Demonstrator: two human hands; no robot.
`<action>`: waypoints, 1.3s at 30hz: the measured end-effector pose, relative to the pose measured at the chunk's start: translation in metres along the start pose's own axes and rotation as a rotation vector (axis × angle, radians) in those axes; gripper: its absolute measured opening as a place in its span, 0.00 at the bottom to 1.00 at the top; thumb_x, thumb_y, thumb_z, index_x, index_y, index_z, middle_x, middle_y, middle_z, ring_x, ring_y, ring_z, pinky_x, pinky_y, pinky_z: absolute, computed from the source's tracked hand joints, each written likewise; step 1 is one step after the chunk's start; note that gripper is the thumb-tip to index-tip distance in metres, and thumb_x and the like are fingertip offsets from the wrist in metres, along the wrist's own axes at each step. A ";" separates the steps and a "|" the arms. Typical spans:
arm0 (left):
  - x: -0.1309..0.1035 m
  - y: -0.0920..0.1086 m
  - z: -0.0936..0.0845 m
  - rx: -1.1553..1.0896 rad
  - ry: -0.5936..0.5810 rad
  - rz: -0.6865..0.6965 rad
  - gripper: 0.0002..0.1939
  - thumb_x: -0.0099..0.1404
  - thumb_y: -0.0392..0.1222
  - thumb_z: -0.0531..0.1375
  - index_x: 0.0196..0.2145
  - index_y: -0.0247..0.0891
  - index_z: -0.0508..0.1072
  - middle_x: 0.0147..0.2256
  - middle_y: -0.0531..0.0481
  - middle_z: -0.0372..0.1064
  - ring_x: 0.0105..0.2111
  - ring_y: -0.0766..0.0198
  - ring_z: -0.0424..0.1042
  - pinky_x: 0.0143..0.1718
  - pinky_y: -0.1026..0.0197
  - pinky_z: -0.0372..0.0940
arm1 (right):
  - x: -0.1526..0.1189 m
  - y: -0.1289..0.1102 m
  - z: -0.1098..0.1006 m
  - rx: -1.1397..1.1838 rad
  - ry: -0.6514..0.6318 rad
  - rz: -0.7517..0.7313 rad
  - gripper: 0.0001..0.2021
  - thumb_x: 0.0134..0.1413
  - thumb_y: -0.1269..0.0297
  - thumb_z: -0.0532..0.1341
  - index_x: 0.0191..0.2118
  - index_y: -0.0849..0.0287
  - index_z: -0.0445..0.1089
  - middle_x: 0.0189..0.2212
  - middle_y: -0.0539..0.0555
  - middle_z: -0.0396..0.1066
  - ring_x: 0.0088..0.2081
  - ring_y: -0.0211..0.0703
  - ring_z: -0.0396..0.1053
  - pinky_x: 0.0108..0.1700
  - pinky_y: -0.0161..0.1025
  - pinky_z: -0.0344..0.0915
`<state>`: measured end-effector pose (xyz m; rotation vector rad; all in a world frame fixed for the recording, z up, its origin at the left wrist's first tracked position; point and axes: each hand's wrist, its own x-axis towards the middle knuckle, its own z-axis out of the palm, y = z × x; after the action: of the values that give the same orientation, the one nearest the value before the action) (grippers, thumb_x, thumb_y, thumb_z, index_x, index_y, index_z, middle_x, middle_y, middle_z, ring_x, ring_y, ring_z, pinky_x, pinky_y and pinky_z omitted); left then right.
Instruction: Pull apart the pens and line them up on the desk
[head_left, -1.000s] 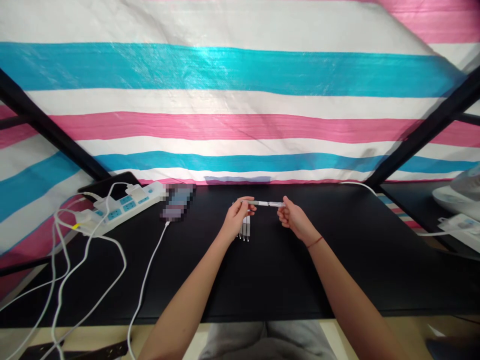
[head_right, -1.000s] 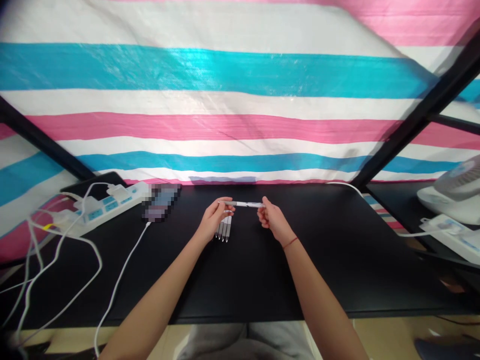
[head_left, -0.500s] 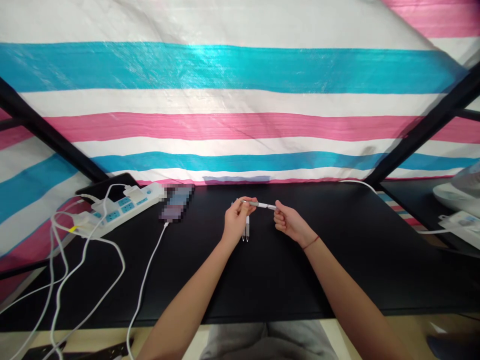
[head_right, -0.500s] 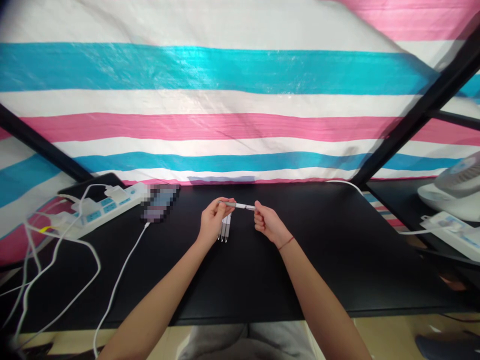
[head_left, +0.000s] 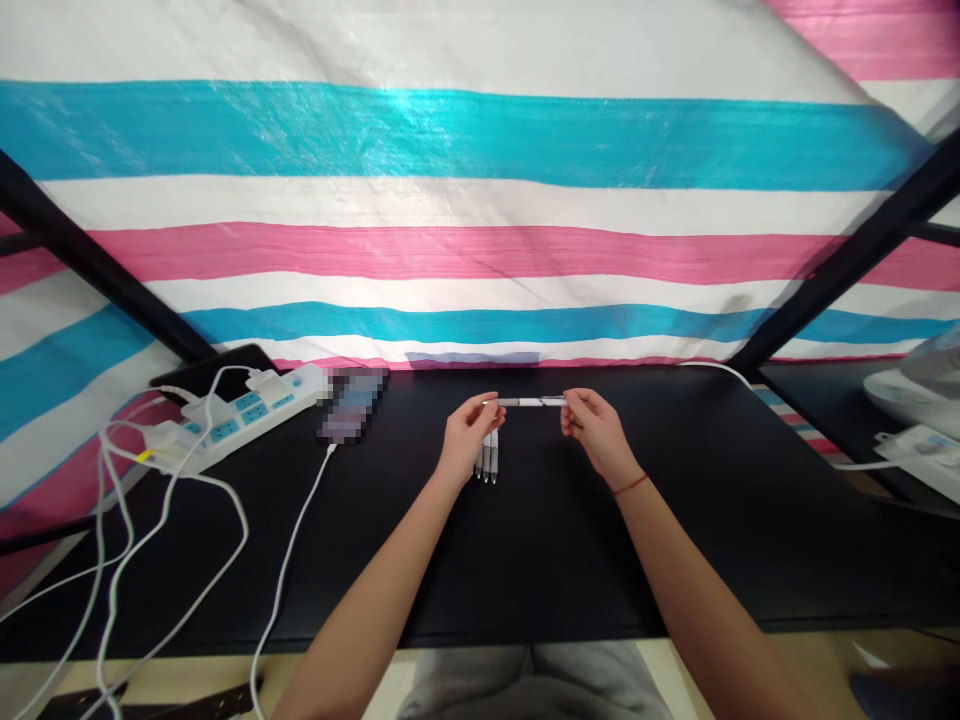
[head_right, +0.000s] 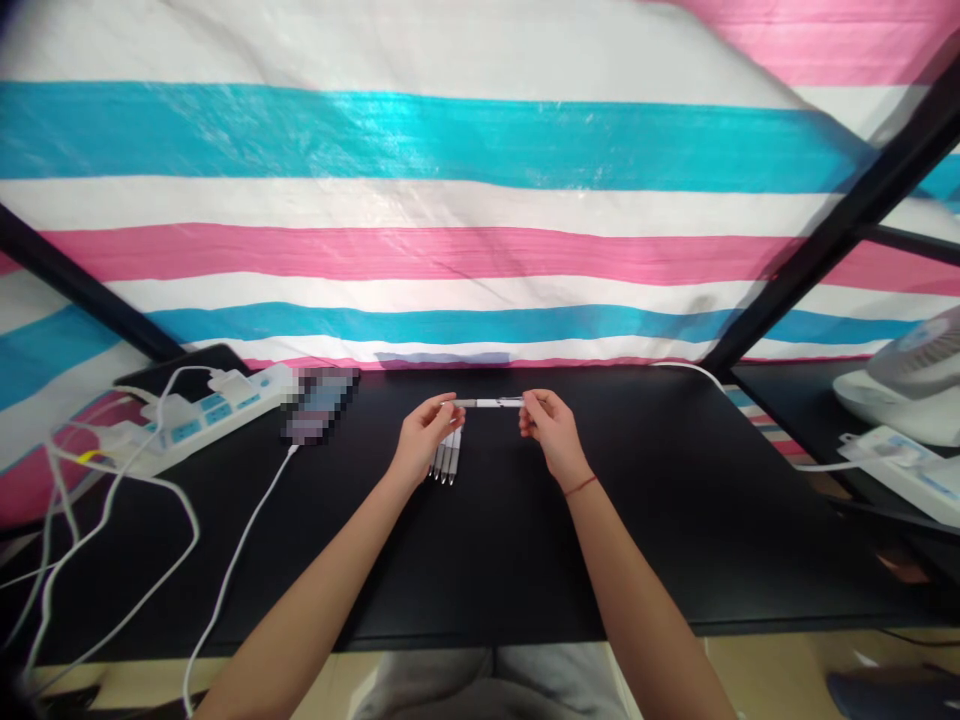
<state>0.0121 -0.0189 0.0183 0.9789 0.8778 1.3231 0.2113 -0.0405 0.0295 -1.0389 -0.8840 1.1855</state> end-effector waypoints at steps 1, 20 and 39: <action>0.000 -0.001 0.000 0.016 -0.006 0.002 0.19 0.54 0.49 0.66 0.41 0.35 0.75 0.33 0.48 0.72 0.37 0.62 0.73 0.46 0.54 0.68 | 0.001 0.000 -0.001 0.005 0.004 0.001 0.14 0.45 0.54 0.66 0.35 0.58 0.67 0.24 0.47 0.66 0.25 0.34 0.63 0.25 0.31 0.62; 0.004 -0.004 -0.008 0.222 -0.044 0.080 0.19 0.55 0.50 0.64 0.41 0.36 0.75 0.32 0.45 0.75 0.36 0.60 0.75 0.42 0.59 0.67 | 0.005 -0.001 -0.012 -0.239 -0.009 0.138 0.21 0.50 0.43 0.59 0.28 0.59 0.62 0.15 0.46 0.62 0.14 0.29 0.53 0.14 0.28 0.47; 0.006 -0.005 -0.013 0.310 -0.031 0.095 0.19 0.58 0.51 0.61 0.42 0.36 0.75 0.33 0.46 0.74 0.36 0.60 0.74 0.41 0.59 0.67 | 0.003 0.000 -0.012 -0.191 -0.070 -0.008 0.18 0.47 0.50 0.65 0.38 0.56 0.64 0.26 0.48 0.68 0.20 0.32 0.60 0.19 0.30 0.56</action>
<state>0.0027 -0.0116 0.0088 1.2916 1.0434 1.2706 0.2228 -0.0392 0.0257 -1.1518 -1.0717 1.1530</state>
